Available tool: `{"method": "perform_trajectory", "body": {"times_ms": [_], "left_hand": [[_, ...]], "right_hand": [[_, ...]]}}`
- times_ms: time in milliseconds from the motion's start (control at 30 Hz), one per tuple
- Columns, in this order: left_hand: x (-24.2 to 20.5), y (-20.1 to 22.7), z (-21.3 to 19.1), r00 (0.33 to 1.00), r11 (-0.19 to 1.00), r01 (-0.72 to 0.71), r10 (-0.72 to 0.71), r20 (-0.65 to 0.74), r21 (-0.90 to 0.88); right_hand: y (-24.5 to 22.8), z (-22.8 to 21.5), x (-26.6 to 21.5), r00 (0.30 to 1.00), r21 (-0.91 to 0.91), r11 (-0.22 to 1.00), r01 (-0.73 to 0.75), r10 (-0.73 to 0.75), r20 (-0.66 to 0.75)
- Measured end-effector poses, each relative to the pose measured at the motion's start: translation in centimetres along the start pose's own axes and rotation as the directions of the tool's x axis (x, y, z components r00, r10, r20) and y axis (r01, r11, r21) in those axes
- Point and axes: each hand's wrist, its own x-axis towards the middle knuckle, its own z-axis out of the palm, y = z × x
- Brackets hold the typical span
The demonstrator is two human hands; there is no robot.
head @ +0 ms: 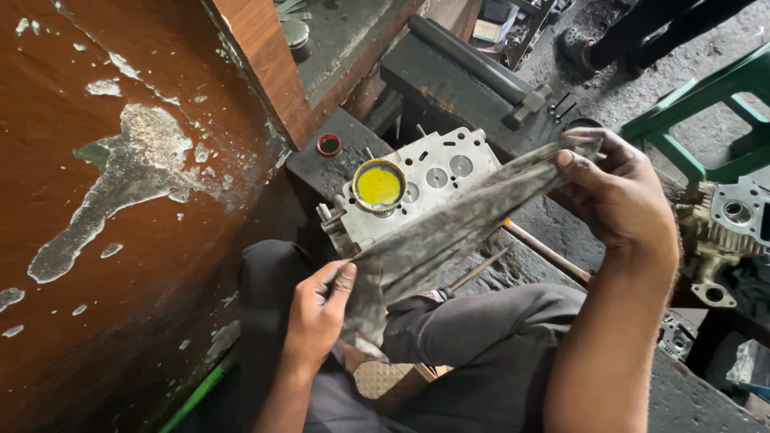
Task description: The person works on a disassembled engine cylinder head, using a screwdriver to remove a valve and a rag to clean the components. They then use a small brush to clean the inside of the valve and apply a yellow substance to the cylinder head.
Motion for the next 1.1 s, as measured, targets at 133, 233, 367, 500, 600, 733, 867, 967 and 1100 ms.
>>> {"method": "perform_trajectory", "body": {"times_ms": [133, 233, 367, 500, 600, 733, 867, 967, 1100], "left_hand": [[-0.2, 0.6, -0.2, 0.901, 0.904, -0.426, 0.422, 0.099, 0.024], [-1.0, 2.0, 0.0, 0.803, 0.800, -0.592, 0.575, 0.157, 0.098], [-1.7, 4.8, 0.6, 0.950, 0.948, -0.308, 0.302, 0.080, 0.076], [-1.1, 7.2, 1.2, 0.755, 0.760, -0.647, 0.649, -0.091, 0.059], [-0.1, 7.9, 1.3, 0.802, 0.803, -0.595, 0.590, -0.097, -0.041], [0.7, 7.0, 1.4, 0.932, 0.931, -0.359, 0.354, -0.076, -0.066], [1.3, 5.0, 0.7, 0.905, 0.922, -0.386, 0.387, -0.177, 0.045], [2.1, 3.8, 0.7, 0.915, 0.947, -0.317, 0.318, -0.248, 0.046], [2.2, 3.0, 2.7, 0.827, 0.859, -0.475, 0.510, -0.237, 0.191]], "right_hand": [[-0.5, 2.5, -0.3, 0.985, 0.174, 0.984, -0.039, 0.009, 0.170], [-0.4, 4.7, -0.8, 0.966, 0.160, 0.980, -0.119, 0.077, 0.247], [1.3, 7.2, -1.7, 0.909, 0.149, 0.943, -0.299, 0.234, 0.346], [4.2, 8.5, -2.2, 0.789, 0.095, 0.905, -0.414, 0.305, 0.534], [5.6, 9.0, -2.3, 0.714, 0.047, 0.913, -0.404, 0.283, 0.641], [5.5, 9.1, -2.5, 0.760, -0.258, 0.965, -0.042, 0.198, 0.619], [4.1, 9.8, -3.0, 0.693, -0.485, 0.874, 0.036, 0.328, 0.643], [3.3, 10.4, -3.7, 0.682, -0.313, 0.944, 0.104, 0.161, 0.713], [3.6, 10.9, -4.9, 0.711, 0.194, 0.974, -0.115, -0.056, 0.701]]}}
